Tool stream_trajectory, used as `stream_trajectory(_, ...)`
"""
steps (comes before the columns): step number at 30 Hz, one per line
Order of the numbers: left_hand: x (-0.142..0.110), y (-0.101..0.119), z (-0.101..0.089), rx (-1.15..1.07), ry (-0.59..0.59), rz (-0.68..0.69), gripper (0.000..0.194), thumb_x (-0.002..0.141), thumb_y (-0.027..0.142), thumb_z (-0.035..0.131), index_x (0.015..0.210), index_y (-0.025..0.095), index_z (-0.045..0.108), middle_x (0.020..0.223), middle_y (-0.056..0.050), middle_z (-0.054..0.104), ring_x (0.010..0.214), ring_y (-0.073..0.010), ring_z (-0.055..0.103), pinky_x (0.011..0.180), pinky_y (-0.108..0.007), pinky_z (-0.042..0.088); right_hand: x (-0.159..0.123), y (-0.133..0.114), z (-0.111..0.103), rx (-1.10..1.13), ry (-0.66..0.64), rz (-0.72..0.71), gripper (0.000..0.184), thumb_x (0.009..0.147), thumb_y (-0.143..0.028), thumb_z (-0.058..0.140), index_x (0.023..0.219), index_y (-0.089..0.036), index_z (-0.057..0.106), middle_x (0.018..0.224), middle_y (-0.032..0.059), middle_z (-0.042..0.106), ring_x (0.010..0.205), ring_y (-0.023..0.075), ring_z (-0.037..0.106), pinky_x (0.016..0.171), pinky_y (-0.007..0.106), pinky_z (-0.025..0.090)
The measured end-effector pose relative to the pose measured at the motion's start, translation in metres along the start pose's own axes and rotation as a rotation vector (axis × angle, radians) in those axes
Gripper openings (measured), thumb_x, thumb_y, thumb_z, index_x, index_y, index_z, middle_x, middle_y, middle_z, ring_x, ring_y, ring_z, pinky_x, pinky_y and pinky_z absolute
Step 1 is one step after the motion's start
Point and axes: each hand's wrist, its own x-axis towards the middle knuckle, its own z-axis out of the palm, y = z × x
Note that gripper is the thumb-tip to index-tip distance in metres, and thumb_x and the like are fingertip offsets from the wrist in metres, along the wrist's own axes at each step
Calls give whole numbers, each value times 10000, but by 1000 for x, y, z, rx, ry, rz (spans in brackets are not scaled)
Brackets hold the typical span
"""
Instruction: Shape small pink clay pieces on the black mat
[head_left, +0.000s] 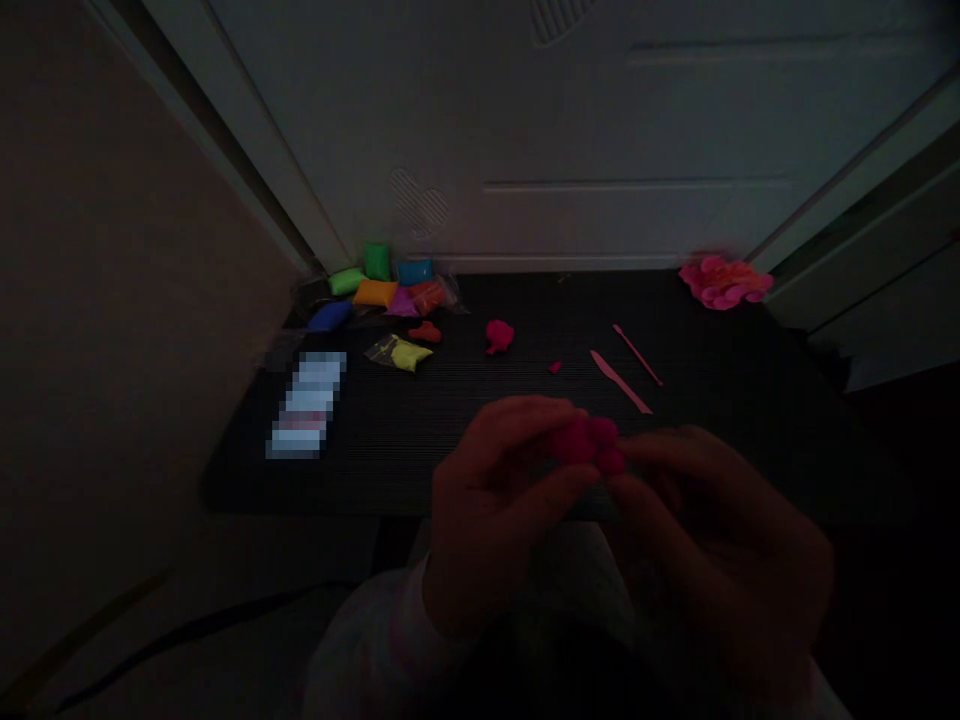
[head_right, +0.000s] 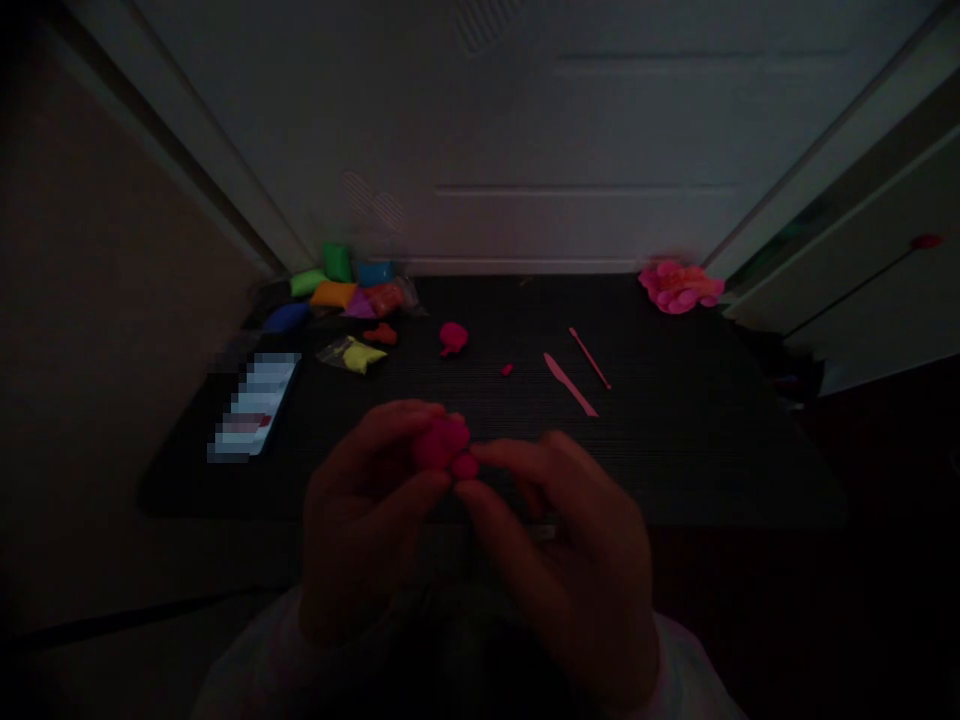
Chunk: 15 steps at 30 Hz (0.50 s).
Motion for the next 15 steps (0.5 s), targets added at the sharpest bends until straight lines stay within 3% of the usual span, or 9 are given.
stream_trajectory(8,-1,2,-3,158,-19,67,349,603,38,667,861,272,671,960,1,622,882,-154,587,791,-251,490,-1,2,1,36,9,52,112,757,-227,577,862,-263,588,607,-50,484,519,78,429,446,215,340)
stream_trajectory(15,1,4,-11,391,-177,302,333,722,102,568,1007,268,614,1033,-16,609,927,-153,578,816,-279,492,-3,4,1,78,7,128,102,763,-251,575,857,-282,596,607,-54,470,514,68,419,446,200,333)
